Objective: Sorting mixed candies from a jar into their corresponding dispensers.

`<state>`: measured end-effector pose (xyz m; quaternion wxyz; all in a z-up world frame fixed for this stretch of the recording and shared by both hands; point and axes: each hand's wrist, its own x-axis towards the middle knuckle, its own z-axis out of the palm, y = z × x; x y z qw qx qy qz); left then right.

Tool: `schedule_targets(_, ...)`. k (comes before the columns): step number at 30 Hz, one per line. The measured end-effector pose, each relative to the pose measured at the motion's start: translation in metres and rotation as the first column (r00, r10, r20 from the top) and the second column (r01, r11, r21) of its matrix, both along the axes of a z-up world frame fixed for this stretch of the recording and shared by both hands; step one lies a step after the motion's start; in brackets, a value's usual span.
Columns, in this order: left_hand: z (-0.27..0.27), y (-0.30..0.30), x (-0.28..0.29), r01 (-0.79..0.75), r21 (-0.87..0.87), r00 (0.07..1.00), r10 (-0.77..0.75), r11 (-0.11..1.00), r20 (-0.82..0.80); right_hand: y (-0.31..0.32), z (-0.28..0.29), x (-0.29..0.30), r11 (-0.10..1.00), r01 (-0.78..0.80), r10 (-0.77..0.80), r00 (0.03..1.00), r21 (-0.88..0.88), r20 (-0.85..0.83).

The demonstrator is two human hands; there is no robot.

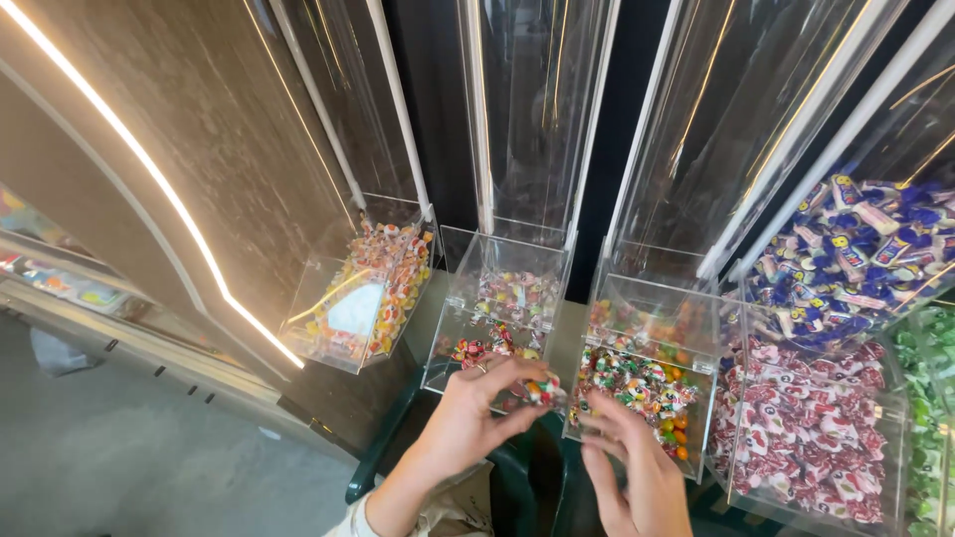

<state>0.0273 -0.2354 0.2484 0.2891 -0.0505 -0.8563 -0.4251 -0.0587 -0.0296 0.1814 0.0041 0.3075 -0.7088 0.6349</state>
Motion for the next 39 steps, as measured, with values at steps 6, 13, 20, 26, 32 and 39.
schedule_targets(6,-0.018,0.006,0.004,0.007,-0.06,0.989,-0.016,0.998,-0.144,-0.06,0.021,-0.016,0.981,-0.187,0.172,0.965,0.059,0.195)
schedule_targets(13,-0.047,0.014,-0.006,-0.237,0.039,0.916,0.237,0.971,-0.324,-0.08,0.032,-0.025,0.853,-0.444,0.521,0.767,-0.274,0.376)
schedule_targets(20,-0.073,0.004,-0.019,-0.345,-0.075,0.885,0.298,0.935,-0.358,-0.08,0.05,-0.012,0.928,-0.352,0.334,0.931,0.126,0.145)
schedule_targets(26,-0.071,-0.011,-0.035,-0.268,0.015,0.865,0.247,0.963,-0.437,-0.102,0.015,-0.025,0.883,-0.468,0.448,0.861,0.033,0.241)
schedule_targets(32,-0.068,-0.011,-0.045,-0.21,0.357,0.878,0.336,0.91,-0.34,-0.125,-0.009,-0.02,0.957,-0.282,0.28,0.86,-0.061,0.426)
schedule_targets(39,-0.067,-0.006,-0.047,-0.23,0.418,0.84,0.396,0.879,-0.372,-0.131,0.0,-0.011,0.96,-0.249,0.279,0.887,-0.128,0.368)
